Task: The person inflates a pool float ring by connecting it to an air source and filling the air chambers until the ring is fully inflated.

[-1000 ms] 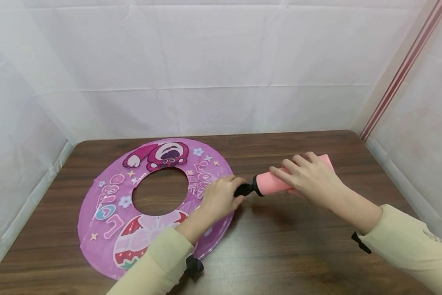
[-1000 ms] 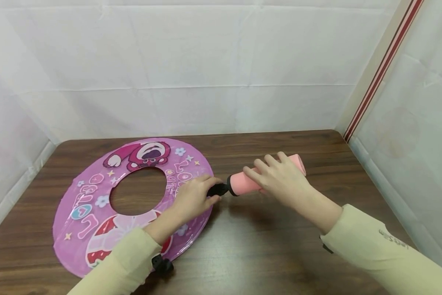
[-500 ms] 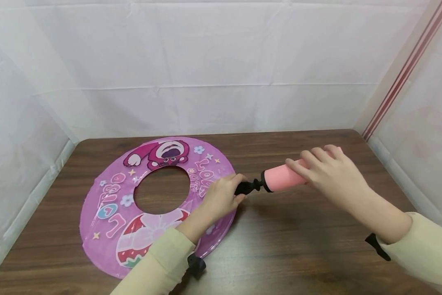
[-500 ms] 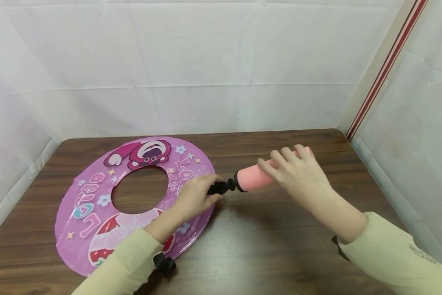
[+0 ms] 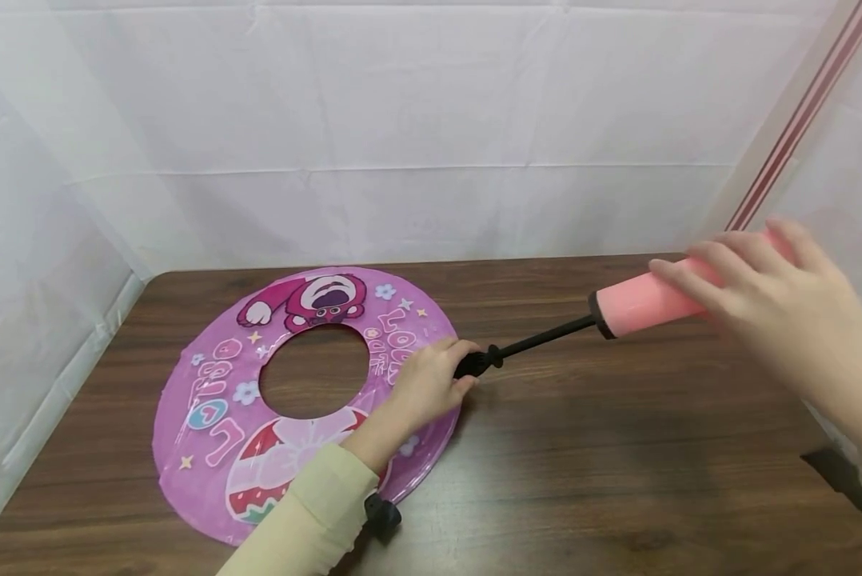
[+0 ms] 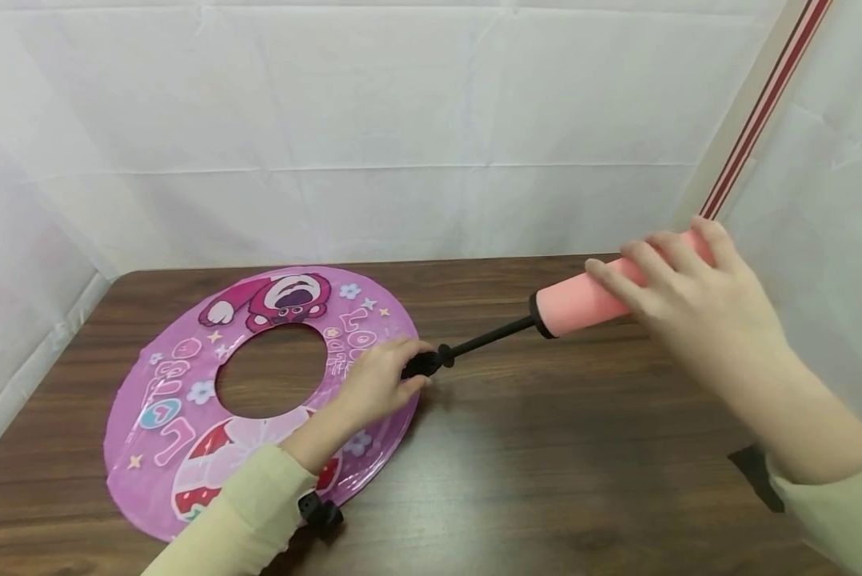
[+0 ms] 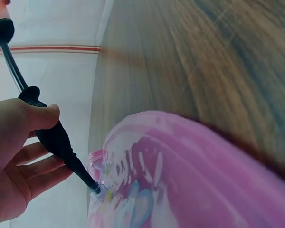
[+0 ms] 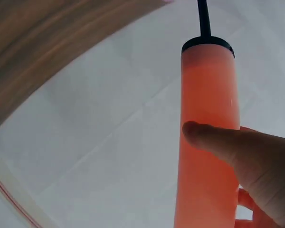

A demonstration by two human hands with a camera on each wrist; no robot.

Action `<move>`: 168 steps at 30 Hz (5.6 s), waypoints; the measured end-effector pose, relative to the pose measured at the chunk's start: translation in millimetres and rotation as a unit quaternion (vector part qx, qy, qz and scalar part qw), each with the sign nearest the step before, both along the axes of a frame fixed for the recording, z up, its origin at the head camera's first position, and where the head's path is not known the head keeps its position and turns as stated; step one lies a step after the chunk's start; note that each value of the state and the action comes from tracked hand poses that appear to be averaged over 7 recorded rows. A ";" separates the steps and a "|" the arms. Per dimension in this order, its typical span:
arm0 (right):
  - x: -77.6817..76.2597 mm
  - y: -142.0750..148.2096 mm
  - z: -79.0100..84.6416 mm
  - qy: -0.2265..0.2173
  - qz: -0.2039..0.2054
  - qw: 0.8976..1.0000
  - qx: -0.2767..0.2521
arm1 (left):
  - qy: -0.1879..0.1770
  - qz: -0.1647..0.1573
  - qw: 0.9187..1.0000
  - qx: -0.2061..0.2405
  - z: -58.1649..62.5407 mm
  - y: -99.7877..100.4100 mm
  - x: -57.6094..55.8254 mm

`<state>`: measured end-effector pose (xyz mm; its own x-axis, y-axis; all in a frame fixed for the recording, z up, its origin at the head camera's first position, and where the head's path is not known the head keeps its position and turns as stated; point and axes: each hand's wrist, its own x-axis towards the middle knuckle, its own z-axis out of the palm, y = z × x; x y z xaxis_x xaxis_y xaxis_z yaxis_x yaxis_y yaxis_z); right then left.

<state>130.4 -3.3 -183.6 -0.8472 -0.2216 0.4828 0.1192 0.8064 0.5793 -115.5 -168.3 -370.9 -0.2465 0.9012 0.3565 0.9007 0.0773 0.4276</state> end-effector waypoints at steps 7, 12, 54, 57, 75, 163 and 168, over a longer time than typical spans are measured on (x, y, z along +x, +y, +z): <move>-31.3 -15.6 -38.4 -0.043 0.042 0.997 0.042 | -0.011 -0.019 0.999 0.036 -3.6 -2.1 1.4; -49.7 -26.3 -60.7 -0.041 0.037 0.995 0.078 | -0.009 -0.023 0.998 0.060 -6.7 -2.0 1.5; -48.3 -44.5 -61.8 -0.021 -0.008 0.999 0.032 | -0.019 -0.025 0.998 0.049 6.8 -2.9 5.9; -50.9 -44.0 -68.3 -0.023 -0.004 1.000 0.018 | -0.018 -0.030 0.998 0.042 7.4 -4.6 3.6; 10.7 -18.9 -8.1 0.011 -0.011 0.997 -0.075 | 0.000 -0.037 0.999 0.016 8.6 -7.8 -6.2; -37.6 -39.5 -78.6 -0.026 -0.009 1.000 -0.010 | 0.058 -0.077 0.990 0.104 -2.7 -1.0 1.1; -31.5 -34.4 -77.5 -0.036 -0.006 0.999 -0.039 | 0.033 -0.071 0.995 0.056 1.8 -1.7 2.8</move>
